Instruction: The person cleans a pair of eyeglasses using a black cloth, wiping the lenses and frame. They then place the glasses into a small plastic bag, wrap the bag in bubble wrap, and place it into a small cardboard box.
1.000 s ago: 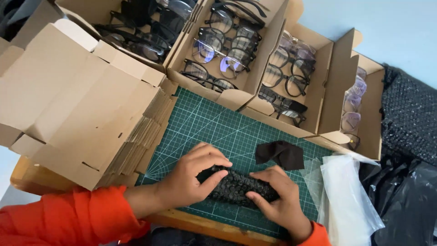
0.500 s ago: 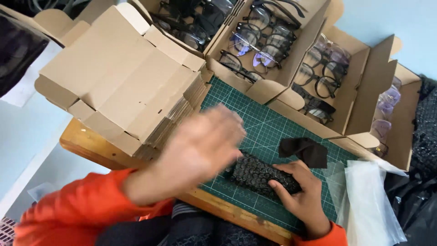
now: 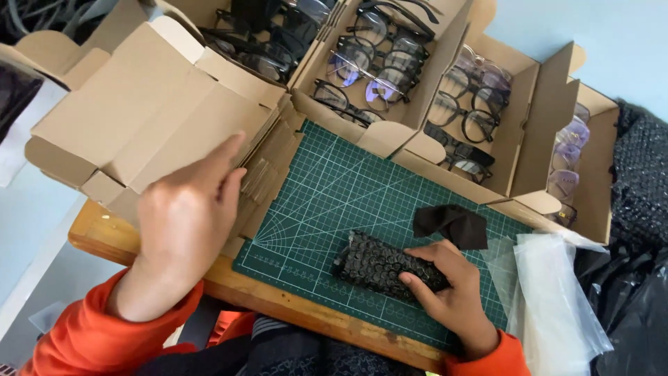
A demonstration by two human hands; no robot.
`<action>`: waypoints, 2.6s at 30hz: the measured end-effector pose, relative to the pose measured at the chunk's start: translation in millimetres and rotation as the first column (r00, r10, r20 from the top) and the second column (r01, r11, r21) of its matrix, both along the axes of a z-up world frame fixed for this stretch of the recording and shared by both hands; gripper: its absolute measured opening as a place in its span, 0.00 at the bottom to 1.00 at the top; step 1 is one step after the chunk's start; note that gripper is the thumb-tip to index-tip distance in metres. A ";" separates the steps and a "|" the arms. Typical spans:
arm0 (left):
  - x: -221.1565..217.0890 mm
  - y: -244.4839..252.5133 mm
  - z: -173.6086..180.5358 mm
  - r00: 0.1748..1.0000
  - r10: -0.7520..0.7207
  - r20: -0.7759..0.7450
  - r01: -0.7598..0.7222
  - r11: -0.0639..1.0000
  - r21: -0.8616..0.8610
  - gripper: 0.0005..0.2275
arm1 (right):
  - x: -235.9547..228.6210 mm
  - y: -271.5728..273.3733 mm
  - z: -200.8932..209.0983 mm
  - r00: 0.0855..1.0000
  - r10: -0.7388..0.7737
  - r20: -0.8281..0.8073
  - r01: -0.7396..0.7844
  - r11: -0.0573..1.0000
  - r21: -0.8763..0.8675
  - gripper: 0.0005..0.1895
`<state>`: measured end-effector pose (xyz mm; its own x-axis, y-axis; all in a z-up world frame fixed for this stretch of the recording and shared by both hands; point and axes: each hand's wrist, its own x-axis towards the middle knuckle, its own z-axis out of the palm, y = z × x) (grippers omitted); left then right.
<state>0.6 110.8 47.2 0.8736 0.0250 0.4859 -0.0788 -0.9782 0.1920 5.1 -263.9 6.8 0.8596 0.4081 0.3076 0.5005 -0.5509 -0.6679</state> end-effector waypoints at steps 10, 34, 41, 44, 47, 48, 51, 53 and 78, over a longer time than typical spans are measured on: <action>-11.2 8.2 27.5 0.993 -0.105 0.056 0.118 0.828 -0.548 0.08 | 0.0 -0.1 1.2 1.000 0.030 0.005 -0.030 0.999 0.018 0.18; -8.4 -111.9 -22.4 0.364 -0.911 0.193 0.898 0.398 0.186 0.02 | -9.9 -46.8 9.0 0.775 -0.473 0.419 0.601 0.757 -0.257 0.17; 10.8 -99.6 12.1 0.477 -0.834 0.277 0.854 0.367 -0.368 0.25 | -18.4 -30.8 39.6 0.839 -0.281 0.466 0.361 0.928 -0.092 0.06; 11.2 -95.2 -22.9 0.778 -0.550 0.304 0.624 0.616 -0.481 0.22 | -21.2 -36.4 42.4 0.967 -0.137 0.217 0.178 0.967 -0.180 0.14; 21.7 -88.7 -11.8 0.912 -0.351 0.214 0.372 0.485 -0.791 0.19 | -20.8 -38.8 49.7 0.990 -0.088 0.107 0.111 0.969 -0.222 0.13; 22.0 -87.9 -14.6 0.915 -0.341 0.215 0.367 0.484 -0.795 0.19 | -19.4 -41.4 50.2 0.991 -0.079 0.106 0.101 0.968 -0.229 0.13; 20.5 -86.6 -17.7 0.937 -0.326 0.126 0.261 0.414 -0.872 0.18 | -18.9 -46.2 48.4 0.999 -0.035 -0.020 0.028 0.965 -0.260 0.21; 17.7 -89.4 -14.8 0.911 -0.411 0.024 0.243 0.490 -0.837 0.14 | -18.6 -47.4 44.7 0.997 -0.004 -0.078 -0.014 0.973 -0.232 0.19; 20.7 -80.8 -11.3 0.813 -0.582 -0.015 0.236 0.352 -0.906 0.26 | -4.0 -48.7 32.9 0.983 -0.103 -0.150 0.076 0.982 -0.174 0.14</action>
